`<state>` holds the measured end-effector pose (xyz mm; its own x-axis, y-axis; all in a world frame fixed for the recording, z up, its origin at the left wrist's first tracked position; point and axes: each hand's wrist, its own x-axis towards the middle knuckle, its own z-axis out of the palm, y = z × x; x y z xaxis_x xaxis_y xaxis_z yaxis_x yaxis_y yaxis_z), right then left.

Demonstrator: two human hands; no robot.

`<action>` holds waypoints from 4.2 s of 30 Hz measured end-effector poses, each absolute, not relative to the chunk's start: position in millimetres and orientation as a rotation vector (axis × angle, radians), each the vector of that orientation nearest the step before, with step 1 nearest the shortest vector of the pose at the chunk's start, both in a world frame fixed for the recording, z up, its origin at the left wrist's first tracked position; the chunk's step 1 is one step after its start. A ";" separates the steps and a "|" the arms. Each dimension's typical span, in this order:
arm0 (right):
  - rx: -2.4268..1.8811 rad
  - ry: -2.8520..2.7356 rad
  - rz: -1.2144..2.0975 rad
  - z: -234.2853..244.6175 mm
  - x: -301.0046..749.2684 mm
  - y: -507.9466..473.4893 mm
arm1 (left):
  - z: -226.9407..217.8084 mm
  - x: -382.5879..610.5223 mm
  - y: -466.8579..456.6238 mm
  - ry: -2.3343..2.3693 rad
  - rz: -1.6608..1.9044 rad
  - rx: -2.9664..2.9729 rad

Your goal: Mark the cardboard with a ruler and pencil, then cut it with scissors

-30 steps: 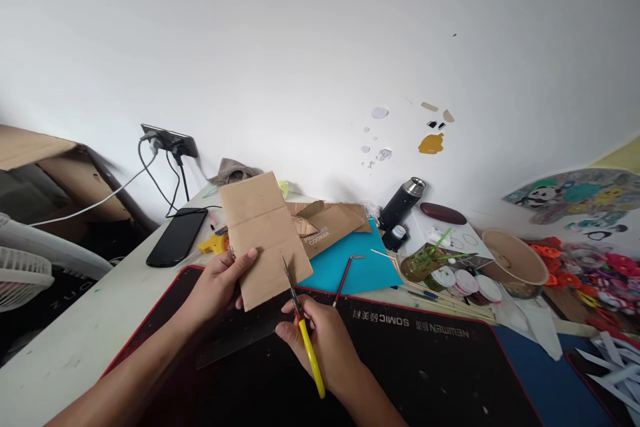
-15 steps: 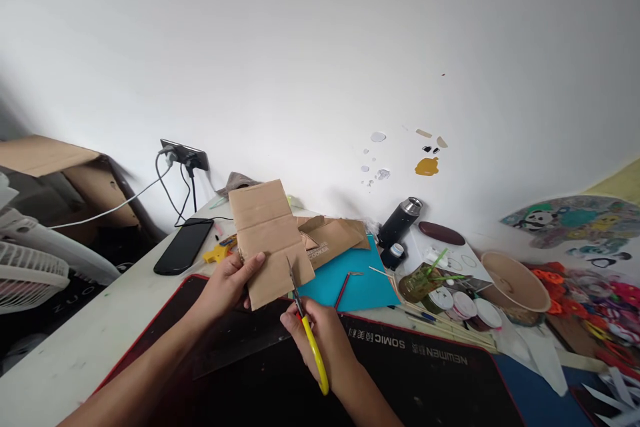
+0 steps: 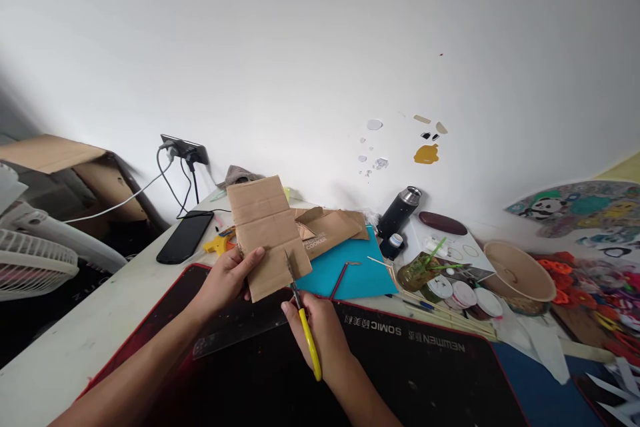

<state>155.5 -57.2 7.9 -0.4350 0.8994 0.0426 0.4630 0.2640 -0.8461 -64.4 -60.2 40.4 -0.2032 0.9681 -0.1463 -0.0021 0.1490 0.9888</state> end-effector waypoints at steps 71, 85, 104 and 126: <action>-1.281 -2.020 1.095 8.4 164.1 -76.9 | 41.8 -56.4 -62.8 1.469 1.302 0.894; -1.284 -2.053 1.060 8.5 155.2 -76.2 | 43.5 -66.3 -55.9 1.458 1.272 0.922; -1.225 -1.969 1.325 23.6 166.3 -80.7 | 58.4 -55.2 -63.8 1.510 1.222 0.967; -1.233 -1.801 1.591 16.6 172.0 -83.4 | 55.9 -46.0 -66.4 1.441 1.223 0.903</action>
<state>172.0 -83.4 16.6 -0.5074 0.8310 -0.2279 0.3284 -0.0580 -0.9428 -46.0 -66.4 55.9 -0.2213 0.9506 -0.2175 -0.0607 0.2092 0.9760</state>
